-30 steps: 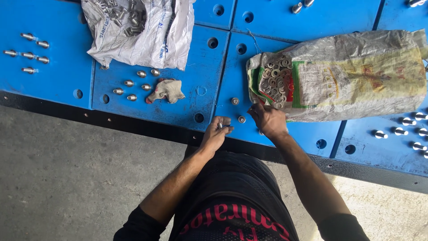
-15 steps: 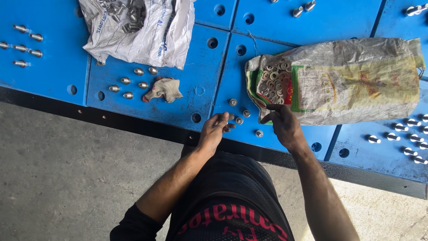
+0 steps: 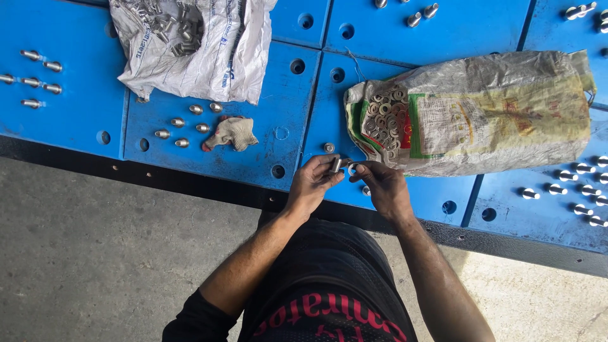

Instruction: Sorting metal valves, couplers, and washers on a blue industrial modular surface.

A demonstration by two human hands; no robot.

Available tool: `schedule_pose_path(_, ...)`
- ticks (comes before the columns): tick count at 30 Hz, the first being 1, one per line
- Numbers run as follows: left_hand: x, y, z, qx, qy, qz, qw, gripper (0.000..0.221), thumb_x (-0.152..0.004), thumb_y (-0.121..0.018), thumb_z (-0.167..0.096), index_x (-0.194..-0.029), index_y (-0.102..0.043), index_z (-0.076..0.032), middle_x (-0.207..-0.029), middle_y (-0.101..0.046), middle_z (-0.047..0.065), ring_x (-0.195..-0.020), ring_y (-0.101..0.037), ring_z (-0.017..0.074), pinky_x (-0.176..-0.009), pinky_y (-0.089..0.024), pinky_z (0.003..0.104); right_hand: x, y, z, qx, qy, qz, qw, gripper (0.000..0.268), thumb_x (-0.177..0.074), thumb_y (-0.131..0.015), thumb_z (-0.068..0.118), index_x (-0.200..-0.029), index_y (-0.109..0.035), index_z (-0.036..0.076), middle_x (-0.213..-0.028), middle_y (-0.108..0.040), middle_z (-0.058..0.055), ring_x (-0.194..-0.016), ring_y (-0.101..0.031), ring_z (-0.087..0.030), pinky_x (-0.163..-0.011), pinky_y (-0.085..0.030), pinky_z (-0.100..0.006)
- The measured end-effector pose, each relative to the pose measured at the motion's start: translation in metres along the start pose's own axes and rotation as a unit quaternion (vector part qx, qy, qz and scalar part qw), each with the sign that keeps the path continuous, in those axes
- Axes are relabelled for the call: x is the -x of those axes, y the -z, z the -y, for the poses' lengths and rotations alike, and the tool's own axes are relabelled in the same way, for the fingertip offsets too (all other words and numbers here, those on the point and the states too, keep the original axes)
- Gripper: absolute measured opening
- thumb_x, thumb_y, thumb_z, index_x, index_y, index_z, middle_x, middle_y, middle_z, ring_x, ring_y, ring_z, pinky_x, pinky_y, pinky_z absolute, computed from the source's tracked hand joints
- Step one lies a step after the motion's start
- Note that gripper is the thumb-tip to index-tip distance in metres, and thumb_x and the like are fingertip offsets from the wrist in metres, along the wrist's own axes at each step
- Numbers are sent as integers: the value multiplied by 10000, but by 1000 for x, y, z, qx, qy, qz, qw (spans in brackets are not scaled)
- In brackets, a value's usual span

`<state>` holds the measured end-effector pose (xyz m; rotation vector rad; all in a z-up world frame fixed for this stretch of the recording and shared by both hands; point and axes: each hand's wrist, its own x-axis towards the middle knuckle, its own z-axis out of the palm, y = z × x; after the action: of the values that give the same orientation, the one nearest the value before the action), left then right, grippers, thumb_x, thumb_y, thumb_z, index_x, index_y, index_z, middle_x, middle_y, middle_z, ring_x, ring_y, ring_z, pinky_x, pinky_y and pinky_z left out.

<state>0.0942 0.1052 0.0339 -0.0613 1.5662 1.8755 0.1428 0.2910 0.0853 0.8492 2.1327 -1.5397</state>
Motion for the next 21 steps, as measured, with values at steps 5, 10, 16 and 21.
schedule_pose_path(5,3,5,8,-28,-15,23,999,352,-924,-757,-95,-1267,-682,-78,-1251,-690,81,-1180,-704,201,-1020,-583,317,1,-2,4,-57,0,11,998,306,-947,-687,382,-969,-731,81,-840,-787,-42,-754,-687,-84,-665,-532,-270)
schedule_pose_path(10,6,11,6,-39,-43,54,997,349,-898,-778,-62,-1238,-712,-105,-1228,-659,47,-1157,-707,191,-1003,-570,331,0,-1,0,-192,-63,52,978,334,-952,-728,372,-856,-676,57,-698,-692,-68,-517,-450,-72,-473,-328,-240)
schedule_pose_path(16,8,18,4,-9,18,44,999,418,-825,-819,-81,-1218,-677,-114,-1154,-723,48,-1083,-688,163,-963,-611,317,10,2,14,-244,-124,116,955,305,-954,-692,384,-887,-658,88,-682,-614,-6,-490,-389,-44,-441,-284,-218)
schedule_pose_path(21,7,25,11,20,56,34,998,367,-823,-836,-140,-1162,-703,-93,-1128,-737,57,-1097,-714,181,-973,-603,335,12,-2,14,-167,-86,100,977,334,-959,-651,425,-947,-685,93,-725,-643,1,-514,-421,-30,-458,-324,-209)
